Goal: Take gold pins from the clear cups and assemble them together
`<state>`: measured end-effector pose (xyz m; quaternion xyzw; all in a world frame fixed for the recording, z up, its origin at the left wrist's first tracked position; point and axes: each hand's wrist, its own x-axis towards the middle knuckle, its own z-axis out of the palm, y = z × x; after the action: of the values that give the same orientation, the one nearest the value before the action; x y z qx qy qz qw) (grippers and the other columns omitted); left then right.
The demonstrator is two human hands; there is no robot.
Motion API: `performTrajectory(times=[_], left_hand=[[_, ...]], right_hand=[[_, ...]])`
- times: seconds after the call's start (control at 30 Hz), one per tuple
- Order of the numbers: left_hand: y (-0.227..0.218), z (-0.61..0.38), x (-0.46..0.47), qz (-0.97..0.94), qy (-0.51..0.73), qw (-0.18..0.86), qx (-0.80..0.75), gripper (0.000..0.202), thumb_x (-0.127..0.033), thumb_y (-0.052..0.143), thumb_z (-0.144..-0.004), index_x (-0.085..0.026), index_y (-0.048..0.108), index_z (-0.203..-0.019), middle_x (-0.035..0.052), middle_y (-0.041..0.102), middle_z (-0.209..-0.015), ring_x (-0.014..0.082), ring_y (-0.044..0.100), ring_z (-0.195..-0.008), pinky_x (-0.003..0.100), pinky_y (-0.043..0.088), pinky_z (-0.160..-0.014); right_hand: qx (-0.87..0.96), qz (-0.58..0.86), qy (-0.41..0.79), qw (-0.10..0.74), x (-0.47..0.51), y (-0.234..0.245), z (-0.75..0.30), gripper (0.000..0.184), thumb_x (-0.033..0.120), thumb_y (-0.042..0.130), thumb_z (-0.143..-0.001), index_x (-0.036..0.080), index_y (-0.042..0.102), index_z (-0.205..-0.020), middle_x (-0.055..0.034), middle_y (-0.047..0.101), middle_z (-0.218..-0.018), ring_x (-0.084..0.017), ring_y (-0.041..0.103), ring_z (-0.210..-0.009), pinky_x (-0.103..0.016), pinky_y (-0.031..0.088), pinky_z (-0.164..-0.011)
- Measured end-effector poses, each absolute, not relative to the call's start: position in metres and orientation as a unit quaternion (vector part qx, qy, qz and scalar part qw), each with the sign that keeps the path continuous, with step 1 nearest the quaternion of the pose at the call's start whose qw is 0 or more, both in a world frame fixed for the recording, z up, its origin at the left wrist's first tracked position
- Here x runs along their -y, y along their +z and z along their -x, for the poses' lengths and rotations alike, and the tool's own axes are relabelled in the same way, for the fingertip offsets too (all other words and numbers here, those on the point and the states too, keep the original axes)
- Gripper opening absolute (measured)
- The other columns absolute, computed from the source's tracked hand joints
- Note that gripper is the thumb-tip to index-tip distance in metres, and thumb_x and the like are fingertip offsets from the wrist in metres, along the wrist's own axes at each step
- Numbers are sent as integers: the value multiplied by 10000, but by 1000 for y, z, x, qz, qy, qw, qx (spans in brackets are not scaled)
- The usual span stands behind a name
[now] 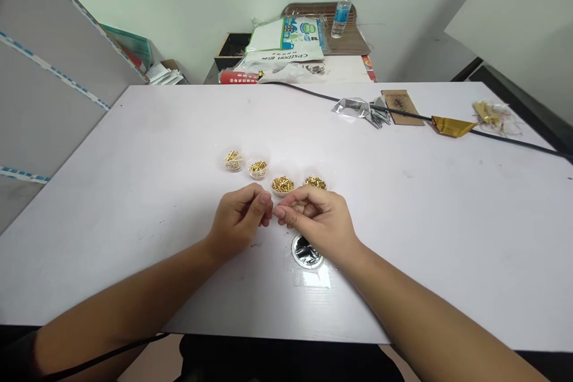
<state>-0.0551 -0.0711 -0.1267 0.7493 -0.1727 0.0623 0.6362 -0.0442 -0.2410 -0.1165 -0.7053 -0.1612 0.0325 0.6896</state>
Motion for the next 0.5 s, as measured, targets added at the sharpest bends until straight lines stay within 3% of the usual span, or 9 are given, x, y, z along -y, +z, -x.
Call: performTrajectory(times=[0.1,0.2,0.33,0.5], left_hand=[[-126,55,72,-737,42,652,174,365,-336,469,-985,-130,516,-687,8,538,-571,72,489,-513,197,417,-496],[-125,55,72,-719,33,673,171,365,-324,479,-981,-125,511,-677,1,533,-567,57,494,-485,170,407,-462],[-124,54,74,-704,28,689,170,361,-313,485,-980,-120,517,-677,0,544,-563,50,513,-479,148,430,-458],[-122,54,76,-694,24,700,164,378,-302,496,-978,-115,519,-650,-2,544,-546,36,512,-467,127,440,-458]], right_hand=[[198,728,-19,656,241,-117,43,28,195,755,-783,185,728,-787,-32,697,-718,-110,642,-607,-200,516,-479],[219,730,-40,646,241,-119,43,86,156,706,-826,217,750,-869,-33,703,-779,-118,664,-696,-223,561,-576],[213,704,-15,677,239,-120,45,101,144,671,-859,203,715,-928,-32,701,-818,-113,687,-719,-235,592,-651],[197,676,8,710,237,-120,48,95,144,656,-875,184,647,-961,-11,687,-761,-92,679,-691,-202,581,-636]])
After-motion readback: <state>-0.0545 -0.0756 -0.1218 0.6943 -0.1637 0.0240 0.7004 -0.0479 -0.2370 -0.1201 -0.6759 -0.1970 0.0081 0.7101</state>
